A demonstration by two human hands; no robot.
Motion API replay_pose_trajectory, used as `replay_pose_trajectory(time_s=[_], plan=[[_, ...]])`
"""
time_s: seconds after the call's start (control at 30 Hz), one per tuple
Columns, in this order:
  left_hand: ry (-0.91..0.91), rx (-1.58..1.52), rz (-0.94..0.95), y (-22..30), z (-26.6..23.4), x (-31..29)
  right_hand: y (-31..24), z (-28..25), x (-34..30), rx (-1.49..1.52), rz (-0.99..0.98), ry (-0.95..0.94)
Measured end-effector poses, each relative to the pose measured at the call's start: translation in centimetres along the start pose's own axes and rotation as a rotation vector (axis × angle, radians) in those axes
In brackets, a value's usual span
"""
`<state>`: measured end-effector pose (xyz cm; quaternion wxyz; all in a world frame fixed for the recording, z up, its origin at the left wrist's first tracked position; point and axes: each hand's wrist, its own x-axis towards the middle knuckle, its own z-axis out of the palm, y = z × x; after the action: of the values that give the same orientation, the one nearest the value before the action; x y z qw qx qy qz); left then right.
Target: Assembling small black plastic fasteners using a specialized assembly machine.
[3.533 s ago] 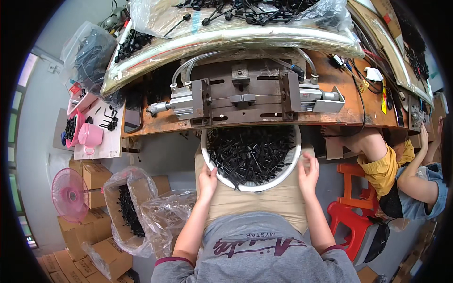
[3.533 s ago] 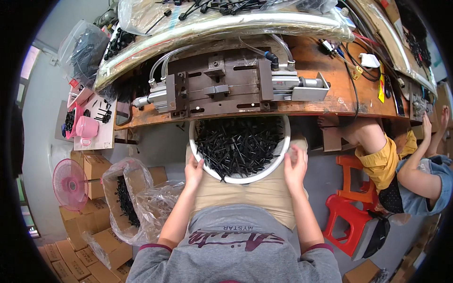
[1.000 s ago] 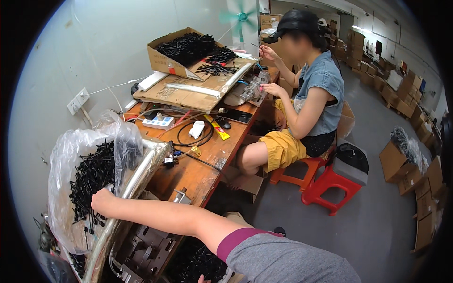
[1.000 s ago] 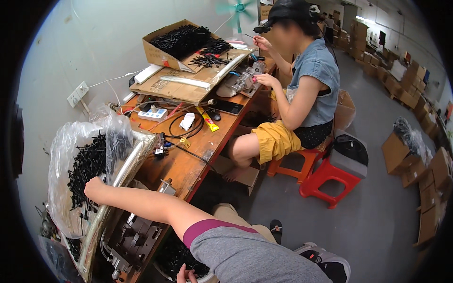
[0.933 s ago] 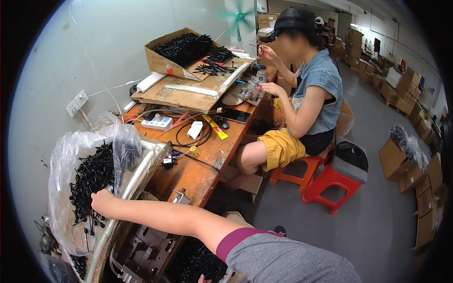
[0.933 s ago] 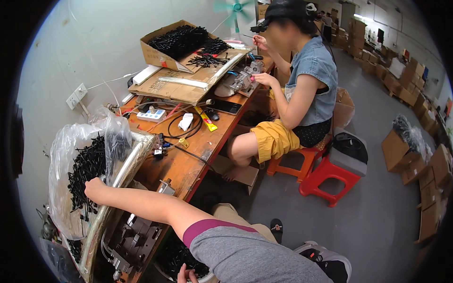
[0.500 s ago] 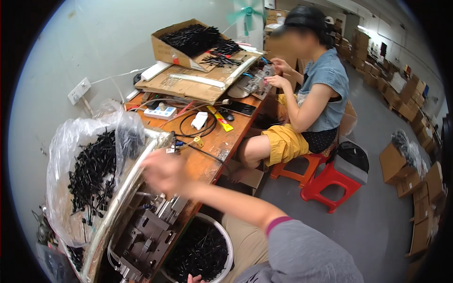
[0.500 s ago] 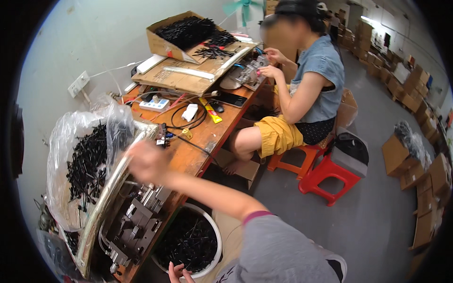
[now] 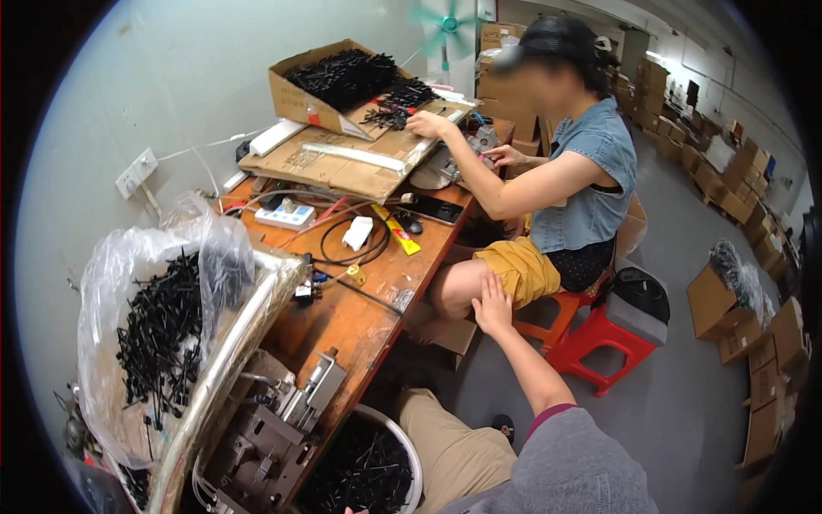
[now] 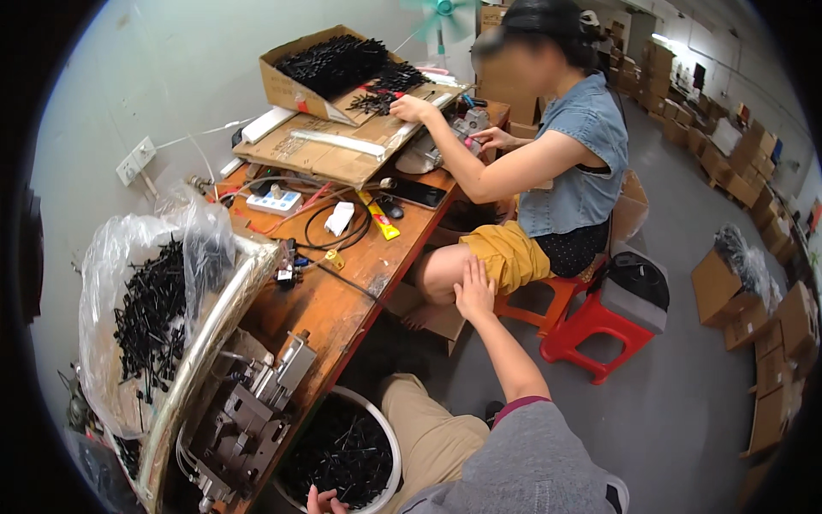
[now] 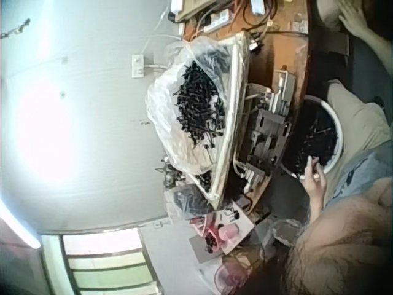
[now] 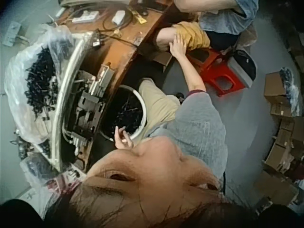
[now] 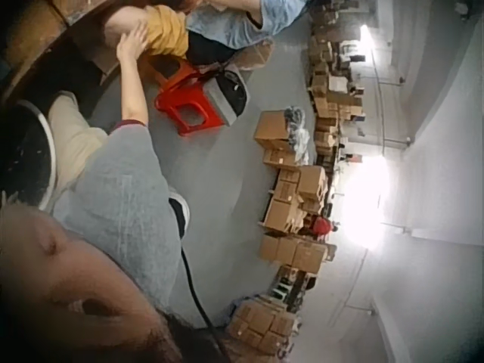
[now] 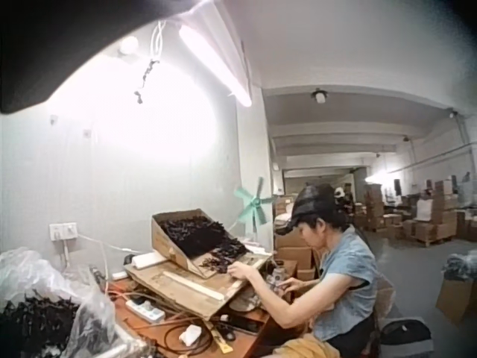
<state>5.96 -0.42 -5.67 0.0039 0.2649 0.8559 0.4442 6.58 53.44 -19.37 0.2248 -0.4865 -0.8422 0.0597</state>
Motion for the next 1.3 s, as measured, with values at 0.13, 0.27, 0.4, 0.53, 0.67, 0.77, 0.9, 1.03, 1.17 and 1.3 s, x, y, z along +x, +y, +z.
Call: replay_pose_trajectory(time_s=[0.13,0.27,0.4,0.53,0.67,0.77,0.9,1.03,1.17,1.3], plan=[[0.013,0.008,0.069,-0.4,-0.8,0.6,-0.3,0.6,-0.5,0.085,-0.001,-0.014],[0.051,0.120,0.215,0.8,-1.6,1.9,0.7,0.9,-1.5,0.091,0.015,0.009],[0.068,0.098,0.212,0.7,-1.1,1.6,-0.1,0.4,-2.0,0.102,0.043,-0.078],[0.084,0.282,0.433,0.9,-1.3,2.5,0.2,0.7,-2.7,0.204,0.068,-0.072],[0.148,0.334,0.587,1.0,-2.4,4.0,-2.6,1.0,-5.0,0.382,0.050,-0.025],[0.227,0.378,0.640,1.4,-4.1,5.5,-7.2,-1.6,-7.4,0.564,-0.151,0.057],[0.321,0.407,0.682,1.1,-6.7,7.9,-13.2,-8.4,-7.7,0.930,-0.174,0.129],[0.382,0.436,0.742,0.8,-9.6,9.8,-14.7,-13.2,-4.1,1.123,-0.226,0.323],[0.408,0.457,0.674,1.0,-11.0,10.8,-14.2,-19.3,-0.4,1.121,-0.233,0.518],[0.512,0.397,0.541,-0.2,-12.5,11.5,-16.1,-26.2,0.7,1.086,-0.442,0.805]])
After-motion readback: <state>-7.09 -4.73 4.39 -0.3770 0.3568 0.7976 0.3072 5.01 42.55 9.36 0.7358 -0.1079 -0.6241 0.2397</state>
